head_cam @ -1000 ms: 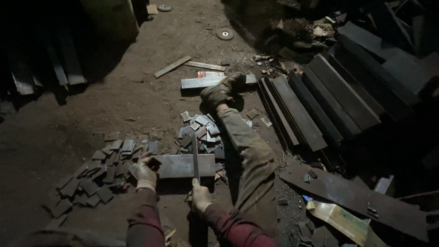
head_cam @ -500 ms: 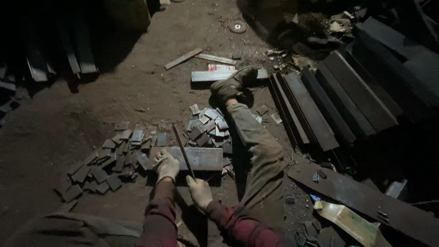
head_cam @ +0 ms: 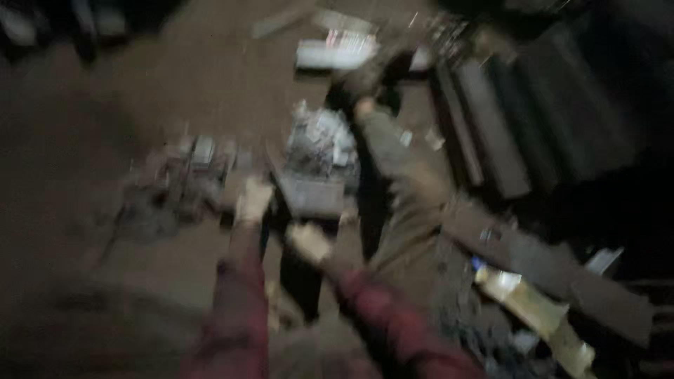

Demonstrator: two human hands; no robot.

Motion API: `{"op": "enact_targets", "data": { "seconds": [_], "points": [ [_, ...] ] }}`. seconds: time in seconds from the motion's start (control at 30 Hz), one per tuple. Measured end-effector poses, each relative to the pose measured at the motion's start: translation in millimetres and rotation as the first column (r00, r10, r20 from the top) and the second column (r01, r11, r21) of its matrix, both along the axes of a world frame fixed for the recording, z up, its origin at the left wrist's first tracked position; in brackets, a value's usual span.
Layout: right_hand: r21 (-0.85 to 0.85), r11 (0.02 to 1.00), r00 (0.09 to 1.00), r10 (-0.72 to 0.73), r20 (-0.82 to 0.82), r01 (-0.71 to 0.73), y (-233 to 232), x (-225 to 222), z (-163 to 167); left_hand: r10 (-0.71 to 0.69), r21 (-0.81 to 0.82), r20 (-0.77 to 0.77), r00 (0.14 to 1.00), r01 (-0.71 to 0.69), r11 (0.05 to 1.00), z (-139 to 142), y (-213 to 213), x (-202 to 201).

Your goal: The person sits on the ground in a metal workshop and files a rectangular metal block with a hand file, steadying the block with one gloved hand while moving the file back and forth across its surface. They occasionally reposition the block and reach among scattered metal scraps around them.

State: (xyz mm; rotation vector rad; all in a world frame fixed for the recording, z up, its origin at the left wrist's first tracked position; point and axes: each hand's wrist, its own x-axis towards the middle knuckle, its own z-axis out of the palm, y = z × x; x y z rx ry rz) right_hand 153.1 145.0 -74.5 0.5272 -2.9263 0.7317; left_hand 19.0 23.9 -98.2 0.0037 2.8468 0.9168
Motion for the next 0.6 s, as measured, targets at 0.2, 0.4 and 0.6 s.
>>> {"op": "enact_targets", "data": {
  "seconds": [0.2, 0.4, 0.6],
  "points": [
    [-0.368, 0.516, 0.501, -0.140, 0.854, 0.773, -1.9, -2.9, -12.5, 0.083, 0.421, -0.154, 0.985, -0.011, 0.907, -57.8, -25.5, 0.9],
    [-0.350, 0.618, 0.575, -0.207, 0.791, 0.704, -4.0, 1.8, -13.1, 0.171, 0.761, 0.343, 0.924, -0.380, 0.526, -56.4, -33.8, -0.7],
    [-0.385, 0.507, 0.522, -0.157, 0.839, 0.771, -3.0, -4.0, -28.7, 0.067, 0.214, 0.155, 0.986, -0.099, 0.972, -57.1, -33.2, 6.9]
  ]
}}
